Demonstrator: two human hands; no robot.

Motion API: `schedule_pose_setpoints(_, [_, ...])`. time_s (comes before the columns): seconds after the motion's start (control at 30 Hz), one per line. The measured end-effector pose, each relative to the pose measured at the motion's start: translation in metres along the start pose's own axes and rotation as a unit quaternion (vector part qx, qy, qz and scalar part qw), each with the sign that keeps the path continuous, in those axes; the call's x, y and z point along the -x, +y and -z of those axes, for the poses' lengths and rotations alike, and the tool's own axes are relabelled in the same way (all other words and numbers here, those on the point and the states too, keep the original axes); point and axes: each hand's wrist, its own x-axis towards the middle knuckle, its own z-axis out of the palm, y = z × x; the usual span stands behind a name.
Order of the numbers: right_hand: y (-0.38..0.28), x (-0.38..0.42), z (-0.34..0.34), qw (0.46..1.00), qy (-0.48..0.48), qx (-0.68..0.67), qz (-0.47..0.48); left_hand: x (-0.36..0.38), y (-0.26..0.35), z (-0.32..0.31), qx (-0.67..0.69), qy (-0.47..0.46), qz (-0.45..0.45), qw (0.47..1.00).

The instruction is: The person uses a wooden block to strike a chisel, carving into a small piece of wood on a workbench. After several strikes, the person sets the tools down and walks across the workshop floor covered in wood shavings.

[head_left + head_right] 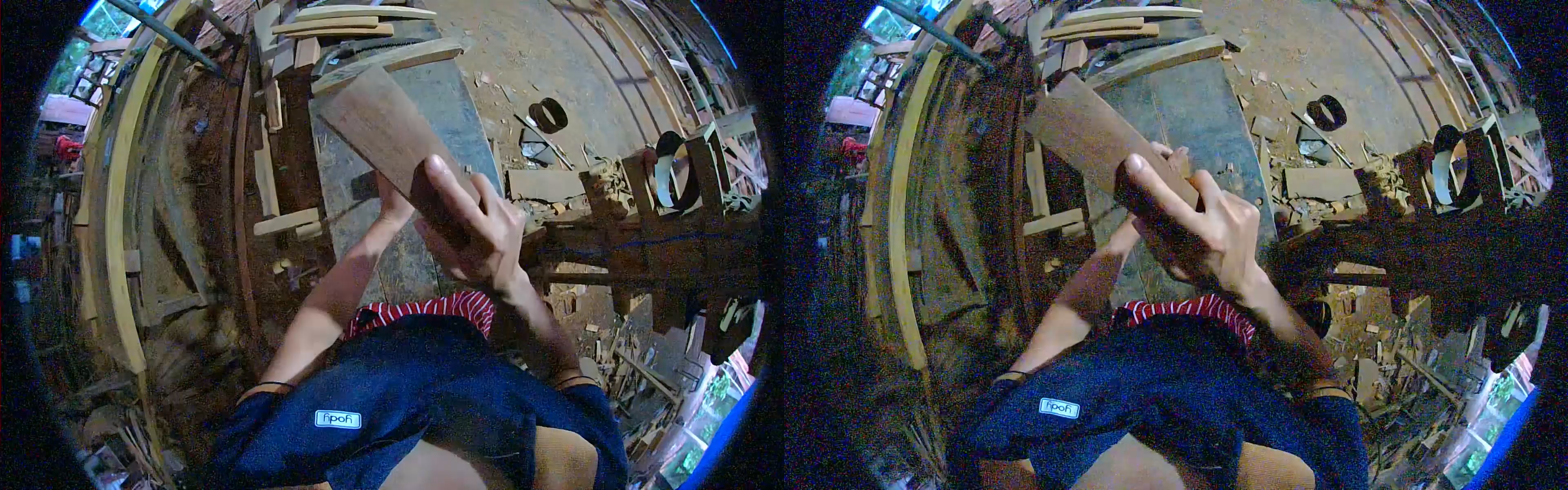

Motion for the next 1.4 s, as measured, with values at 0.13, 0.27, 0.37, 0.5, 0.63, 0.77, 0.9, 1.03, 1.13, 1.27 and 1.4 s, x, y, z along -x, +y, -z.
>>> schedule_pose_setpoints(0.13, [0.016,-0.001,-0.011,0.992,-0.108,0.058,-0.032,-0.005,0.009,-0.009,0.346,0.028,0.181,0.92])
schedule_pose_setpoints(0.27, [0.007,0.007,-0.008,0.999,-0.004,-0.035,-0.022,-0.009,0.017,0.003,-0.118,-0.003,-0.033,0.992])
schedule_pose_setpoints(0.37, [0.013,0.001,-0.009,0.978,-0.187,0.077,-0.06,-0.014,0.025,0.003,-0.126,-0.023,-0.052,0.99])
schedule_pose_setpoints(0.5, [0.02,0.008,-0.015,0.981,-0.026,-0.177,-0.074,-0.01,-0.006,0.01,-0.103,-0.009,0.089,0.991])
schedule_pose_setpoints(0.63, [0.04,0.02,-0.017,0.95,0.001,-0.239,-0.203,-0.029,0.012,0.037,0.159,0.201,0.115,0.96])
schedule_pose_setpoints(0.77, [0.055,0.042,-0.022,0.934,0.024,-0.248,-0.256,-0.051,0.015,0.078,0.298,0.273,0.188,0.895])
schedule_pose_setpoints(0.9, [0.054,0.048,-0.027,0.933,0.016,-0.249,-0.258,-0.068,0.028,0.088,0.308,0.32,0.207,0.872])
schedule_pose_setpoints(1.03, [0.052,0.048,-0.032,0.932,0.029,-0.255,-0.254,-0.078,0.027,0.078,0.328,0.234,0.161,0.901])
schedule_pose_setpoints(1.13, [0.051,0.048,-0.031,0.935,0.035,-0.246,-0.253,-0.081,0.022,0.066,0.308,0.208,0.149,0.916])
schedule_pose_setpoints(1.27, [0.059,0.056,-0.033,0.93,0.034,-0.24,-0.275,-0.083,0.005,0.06,0.302,0.145,0.102,0.937])
schedule_pose_setpoints(1.4, [0.061,0.06,-0.034,0.925,0.027,-0.226,-0.304,-0.079,0.007,0.055,0.284,0.131,0.09,0.945])
